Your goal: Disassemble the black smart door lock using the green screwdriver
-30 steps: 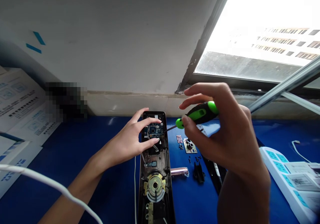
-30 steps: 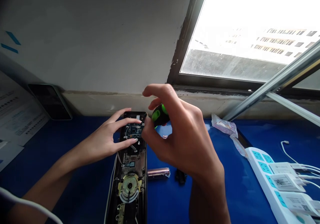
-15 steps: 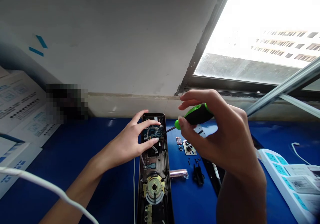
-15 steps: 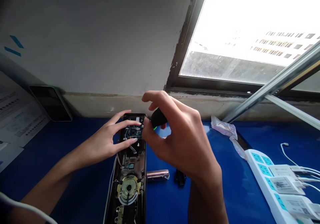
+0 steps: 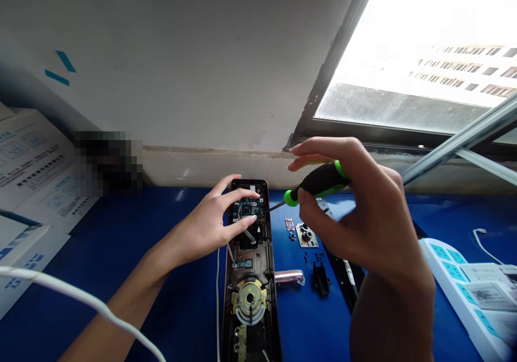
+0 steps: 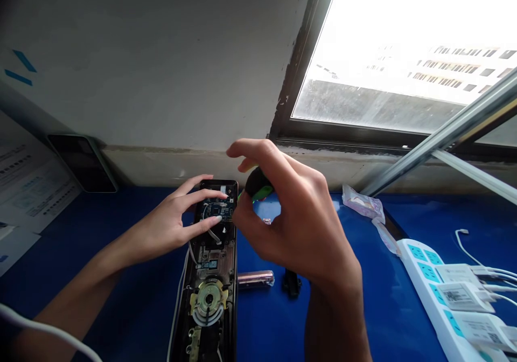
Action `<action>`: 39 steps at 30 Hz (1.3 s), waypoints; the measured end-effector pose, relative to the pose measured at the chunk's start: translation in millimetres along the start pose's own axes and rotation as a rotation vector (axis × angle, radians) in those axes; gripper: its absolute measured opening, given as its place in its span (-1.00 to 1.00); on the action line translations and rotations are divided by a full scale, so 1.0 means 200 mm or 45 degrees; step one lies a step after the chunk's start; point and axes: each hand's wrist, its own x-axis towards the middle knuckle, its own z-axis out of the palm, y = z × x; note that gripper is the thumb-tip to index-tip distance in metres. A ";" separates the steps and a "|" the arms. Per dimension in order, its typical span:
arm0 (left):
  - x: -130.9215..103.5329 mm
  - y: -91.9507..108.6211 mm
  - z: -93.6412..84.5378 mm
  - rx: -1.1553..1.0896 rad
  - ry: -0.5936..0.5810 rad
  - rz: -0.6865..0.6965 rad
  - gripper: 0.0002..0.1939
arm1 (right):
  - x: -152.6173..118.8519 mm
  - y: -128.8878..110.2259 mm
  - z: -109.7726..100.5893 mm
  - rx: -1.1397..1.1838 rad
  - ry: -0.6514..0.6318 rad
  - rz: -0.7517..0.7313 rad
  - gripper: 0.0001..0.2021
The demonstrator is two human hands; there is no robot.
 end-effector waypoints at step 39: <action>0.00 0.01 -0.02 -0.024 -0.058 -0.026 -0.57 | 0.00 0.01 -0.01 0.044 0.029 0.013 -0.49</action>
